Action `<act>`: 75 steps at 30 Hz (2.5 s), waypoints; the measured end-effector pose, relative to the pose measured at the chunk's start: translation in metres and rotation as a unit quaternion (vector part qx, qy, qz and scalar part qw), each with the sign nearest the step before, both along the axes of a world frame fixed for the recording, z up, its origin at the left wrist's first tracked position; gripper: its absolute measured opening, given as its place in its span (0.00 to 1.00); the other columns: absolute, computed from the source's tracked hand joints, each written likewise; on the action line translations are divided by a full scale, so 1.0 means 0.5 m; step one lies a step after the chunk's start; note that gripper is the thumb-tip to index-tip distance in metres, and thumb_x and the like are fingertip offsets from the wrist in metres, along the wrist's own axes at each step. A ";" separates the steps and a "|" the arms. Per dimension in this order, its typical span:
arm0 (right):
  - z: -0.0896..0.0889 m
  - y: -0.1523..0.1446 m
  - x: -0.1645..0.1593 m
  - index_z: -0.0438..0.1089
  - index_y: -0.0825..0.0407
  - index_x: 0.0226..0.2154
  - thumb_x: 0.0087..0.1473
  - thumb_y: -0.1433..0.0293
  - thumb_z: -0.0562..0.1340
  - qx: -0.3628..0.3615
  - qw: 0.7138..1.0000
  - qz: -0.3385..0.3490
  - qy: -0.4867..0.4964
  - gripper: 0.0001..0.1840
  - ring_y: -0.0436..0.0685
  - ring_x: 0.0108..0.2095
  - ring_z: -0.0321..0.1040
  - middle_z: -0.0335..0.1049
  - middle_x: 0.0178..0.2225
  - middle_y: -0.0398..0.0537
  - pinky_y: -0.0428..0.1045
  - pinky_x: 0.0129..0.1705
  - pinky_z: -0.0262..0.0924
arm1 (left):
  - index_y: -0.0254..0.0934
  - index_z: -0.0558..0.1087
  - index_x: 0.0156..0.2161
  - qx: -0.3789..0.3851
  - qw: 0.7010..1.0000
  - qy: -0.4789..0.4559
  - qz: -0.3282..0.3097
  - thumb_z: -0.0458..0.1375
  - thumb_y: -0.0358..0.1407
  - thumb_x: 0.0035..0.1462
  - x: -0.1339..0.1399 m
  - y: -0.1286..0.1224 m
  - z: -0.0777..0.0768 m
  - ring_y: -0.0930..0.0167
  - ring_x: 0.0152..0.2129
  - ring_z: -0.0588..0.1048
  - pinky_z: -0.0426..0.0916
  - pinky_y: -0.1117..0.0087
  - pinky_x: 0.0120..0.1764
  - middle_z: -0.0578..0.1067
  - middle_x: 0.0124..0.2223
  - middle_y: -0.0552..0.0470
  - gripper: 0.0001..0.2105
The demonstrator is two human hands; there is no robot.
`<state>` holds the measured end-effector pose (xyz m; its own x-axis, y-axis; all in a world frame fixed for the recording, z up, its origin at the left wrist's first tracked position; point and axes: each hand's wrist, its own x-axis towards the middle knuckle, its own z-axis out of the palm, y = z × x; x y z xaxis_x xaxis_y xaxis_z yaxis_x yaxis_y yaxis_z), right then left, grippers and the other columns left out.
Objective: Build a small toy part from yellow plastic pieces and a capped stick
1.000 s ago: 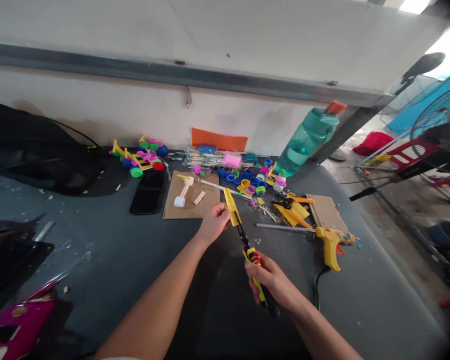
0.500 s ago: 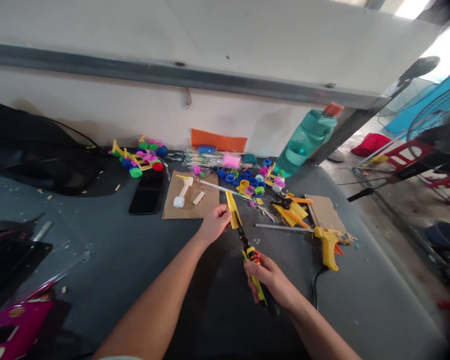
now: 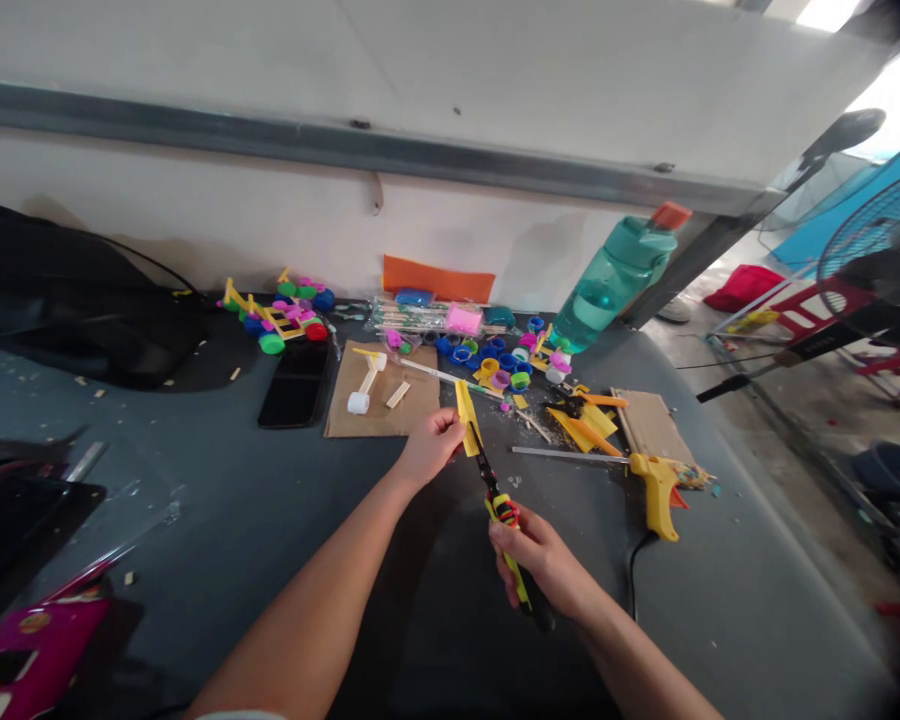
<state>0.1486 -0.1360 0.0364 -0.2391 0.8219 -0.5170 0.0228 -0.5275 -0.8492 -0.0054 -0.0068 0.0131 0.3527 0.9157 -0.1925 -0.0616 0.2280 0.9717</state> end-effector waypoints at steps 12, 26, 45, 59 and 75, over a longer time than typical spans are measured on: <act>-0.002 0.001 0.003 0.57 0.50 0.30 0.48 0.49 0.61 0.001 1.000 -0.005 0.014 0.23 0.47 0.11 0.55 0.59 0.14 0.34 0.43 0.13 0.54 | 0.37 0.60 0.22 -0.013 1.000 0.012 -0.022 0.54 0.40 0.50 0.000 -0.001 -0.005 0.81 0.11 0.57 0.49 0.78 0.15 0.63 0.17 0.61 0.11; -0.006 0.003 0.003 0.56 0.50 0.30 0.47 0.48 0.61 -0.005 1.000 -0.014 0.016 0.24 0.47 0.11 0.55 0.60 0.14 0.34 0.43 0.13 0.55 | 0.37 0.60 0.22 -0.024 0.999 0.032 -0.031 0.53 0.39 0.48 0.003 -0.002 0.000 0.81 0.11 0.57 0.50 0.78 0.15 0.62 0.16 0.61 0.10; -0.017 -0.003 0.010 0.57 0.50 0.31 0.53 0.51 0.60 0.037 0.999 0.018 -0.007 0.20 0.47 0.11 0.56 0.60 0.13 0.34 0.42 0.14 0.51 | 0.37 0.59 0.21 0.103 0.992 0.062 0.028 0.52 0.42 0.57 -0.004 0.002 -0.006 0.78 0.15 0.58 0.51 0.75 0.21 0.60 0.17 0.60 0.16; -0.015 -0.004 0.005 0.57 0.50 0.31 0.53 0.52 0.60 0.036 0.999 0.009 -0.002 0.19 0.48 0.11 0.56 0.60 0.14 0.34 0.43 0.13 0.53 | 0.37 0.59 0.21 0.071 0.996 0.051 0.011 0.52 0.42 0.56 0.001 0.001 -0.006 0.79 0.14 0.57 0.51 0.75 0.19 0.61 0.17 0.60 0.16; -0.009 -0.003 0.000 0.56 0.49 0.29 0.51 0.51 0.60 0.026 1.000 -0.003 0.000 0.21 0.47 0.11 0.55 0.60 0.14 0.34 0.43 0.13 0.53 | 0.37 0.60 0.21 0.036 0.998 0.051 0.002 0.52 0.43 0.56 0.003 -0.003 -0.003 0.79 0.12 0.59 0.52 0.76 0.18 0.63 0.18 0.60 0.15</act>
